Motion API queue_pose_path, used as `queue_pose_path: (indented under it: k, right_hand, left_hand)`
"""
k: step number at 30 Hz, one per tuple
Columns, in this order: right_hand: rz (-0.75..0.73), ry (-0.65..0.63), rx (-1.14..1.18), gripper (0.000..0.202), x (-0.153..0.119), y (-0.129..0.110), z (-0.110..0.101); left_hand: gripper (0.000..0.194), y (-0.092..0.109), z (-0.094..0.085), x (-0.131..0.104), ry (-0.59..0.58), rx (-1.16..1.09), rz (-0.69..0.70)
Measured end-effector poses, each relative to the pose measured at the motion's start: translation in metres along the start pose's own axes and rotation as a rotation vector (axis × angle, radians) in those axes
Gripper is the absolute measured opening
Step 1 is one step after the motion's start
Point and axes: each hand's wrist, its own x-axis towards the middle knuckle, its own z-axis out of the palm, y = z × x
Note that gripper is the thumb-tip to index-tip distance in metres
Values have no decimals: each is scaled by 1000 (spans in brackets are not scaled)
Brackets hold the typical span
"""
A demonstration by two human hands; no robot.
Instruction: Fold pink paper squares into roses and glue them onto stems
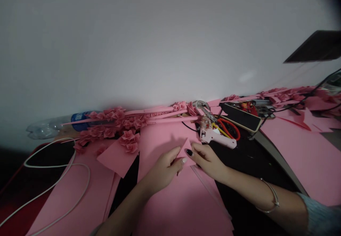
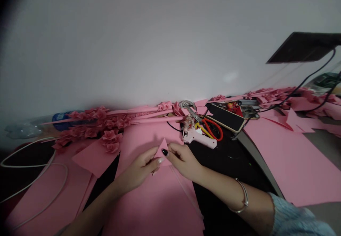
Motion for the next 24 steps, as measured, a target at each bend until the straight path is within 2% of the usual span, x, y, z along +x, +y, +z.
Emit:
queue_pose_path:
  k: [5, 7, 13, 16, 21, 24]
  right_hand:
    - [-11, -94, 102, 42, 0, 1, -1]
    - [8, -90, 132, 43, 0, 2, -1]
    - [110, -27, 190, 56, -2, 8, 1]
    - [121, 2, 203, 53, -3, 12, 3]
    - [91, 85, 204, 34, -2, 11, 3]
    - [119, 112, 250, 32, 0, 11, 4]
  left_hand:
    - [13, 5, 2, -1, -26, -25, 5]
    - [14, 4, 0, 1, 26, -36, -10]
    - [19, 4, -6, 4, 278, 49, -79]
    - [23, 5, -8, 4, 271, 85, -49]
    - [20, 4, -8, 3, 205, 134, -21]
    - [19, 3, -8, 4, 226, 139, -38]
